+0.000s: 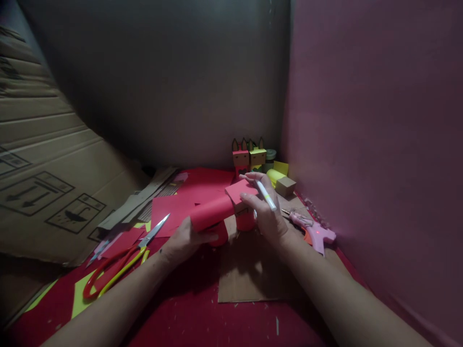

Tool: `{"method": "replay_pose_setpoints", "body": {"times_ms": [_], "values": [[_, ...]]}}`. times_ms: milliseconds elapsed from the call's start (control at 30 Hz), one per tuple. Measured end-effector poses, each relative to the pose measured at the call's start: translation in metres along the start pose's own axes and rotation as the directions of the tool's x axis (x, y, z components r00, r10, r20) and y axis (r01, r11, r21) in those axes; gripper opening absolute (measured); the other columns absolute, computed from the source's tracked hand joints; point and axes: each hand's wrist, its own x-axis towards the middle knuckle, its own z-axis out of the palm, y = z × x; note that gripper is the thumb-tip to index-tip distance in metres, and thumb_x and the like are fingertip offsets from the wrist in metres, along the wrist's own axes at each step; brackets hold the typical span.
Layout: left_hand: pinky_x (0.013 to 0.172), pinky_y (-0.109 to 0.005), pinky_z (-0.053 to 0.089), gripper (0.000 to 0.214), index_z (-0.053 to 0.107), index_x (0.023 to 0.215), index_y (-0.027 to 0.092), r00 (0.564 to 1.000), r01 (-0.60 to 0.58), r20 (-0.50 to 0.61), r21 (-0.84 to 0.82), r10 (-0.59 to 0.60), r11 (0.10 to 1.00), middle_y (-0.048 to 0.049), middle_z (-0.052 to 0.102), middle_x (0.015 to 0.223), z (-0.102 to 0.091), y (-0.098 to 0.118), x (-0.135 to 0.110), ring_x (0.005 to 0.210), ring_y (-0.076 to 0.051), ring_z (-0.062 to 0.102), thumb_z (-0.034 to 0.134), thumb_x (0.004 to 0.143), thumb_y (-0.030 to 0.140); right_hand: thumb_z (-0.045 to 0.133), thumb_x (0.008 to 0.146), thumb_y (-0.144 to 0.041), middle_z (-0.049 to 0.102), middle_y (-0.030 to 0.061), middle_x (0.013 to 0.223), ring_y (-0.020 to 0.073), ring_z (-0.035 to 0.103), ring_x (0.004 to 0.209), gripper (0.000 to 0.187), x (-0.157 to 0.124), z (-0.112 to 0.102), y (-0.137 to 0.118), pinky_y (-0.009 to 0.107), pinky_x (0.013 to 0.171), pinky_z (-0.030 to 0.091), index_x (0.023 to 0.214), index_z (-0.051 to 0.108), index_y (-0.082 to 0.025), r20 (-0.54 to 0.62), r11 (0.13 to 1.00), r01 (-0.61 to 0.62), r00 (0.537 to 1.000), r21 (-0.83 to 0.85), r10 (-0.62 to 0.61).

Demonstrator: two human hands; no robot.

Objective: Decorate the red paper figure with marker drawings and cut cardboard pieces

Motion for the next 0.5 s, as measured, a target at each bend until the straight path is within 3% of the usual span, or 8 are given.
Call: {"method": "replay_pose_setpoints", "body": {"times_ms": [100, 267, 400, 500], "values": [[0.075, -0.034, 0.05, 0.041, 0.071, 0.093, 0.019, 1.0, -0.004, -0.026, 0.016, 0.004, 1.0, -0.0018, 0.069, 0.085, 0.005, 0.001, -0.002, 0.079, -0.024, 0.06, 0.086, 0.054, 0.018, 0.064, 0.076, -0.019, 0.065, 0.0009, 0.12, 0.0283, 0.052, 0.123, 0.031, 0.001, -0.001, -0.002, 0.048, 0.106, 0.036, 0.104, 0.06, -0.031, -0.024, 0.994, 0.097, 0.995, -0.057, -0.098], [0.067, -0.03, 0.049, 0.037, 0.066, 0.09, 0.018, 1.0, 0.021, -0.007, 0.056, -0.02, 0.998, -0.0014, 0.064, 0.08, 0.018, 0.005, -0.01, 0.075, -0.019, 0.056, 0.085, 0.059, 0.023, 0.058, 0.074, -0.015, 0.066, 0.0022, 0.119, 0.0287, 0.058, 0.116, 0.029, 0.004, -0.001, -0.006, 0.048, 0.097, 0.043, 0.1, 0.061, -0.028, -0.04, 0.997, 0.071, 0.997, -0.044, -0.073], [0.081, -0.031, 0.047, 0.042, 0.06, 0.108, 0.018, 0.986, 0.042, 0.156, 0.086, -0.055, 0.995, -0.0028, 0.063, 0.097, 0.024, 0.009, -0.017, 0.089, -0.019, 0.056, 0.078, 0.07, 0.022, 0.056, 0.068, -0.012, 0.069, 0.0049, 0.114, 0.028, 0.06, 0.113, 0.033, 0.006, 0.0, -0.01, 0.047, 0.096, 0.043, 0.098, 0.061, -0.024, -0.085, 0.996, 0.077, 0.993, -0.055, -0.081], [0.083, -0.032, 0.047, 0.038, 0.061, 0.104, 0.019, 0.963, 0.049, 0.255, 0.133, -0.082, 0.99, -0.0016, 0.061, 0.098, 0.023, 0.01, -0.018, 0.091, -0.02, 0.057, 0.078, 0.07, 0.022, 0.057, 0.065, -0.011, 0.069, 0.0066, 0.11, 0.0285, 0.061, 0.11, 0.033, 0.006, 0.001, -0.01, 0.047, 0.093, 0.044, 0.096, 0.06, -0.024, -0.131, 0.994, 0.06, 0.989, -0.093, -0.072]]}}
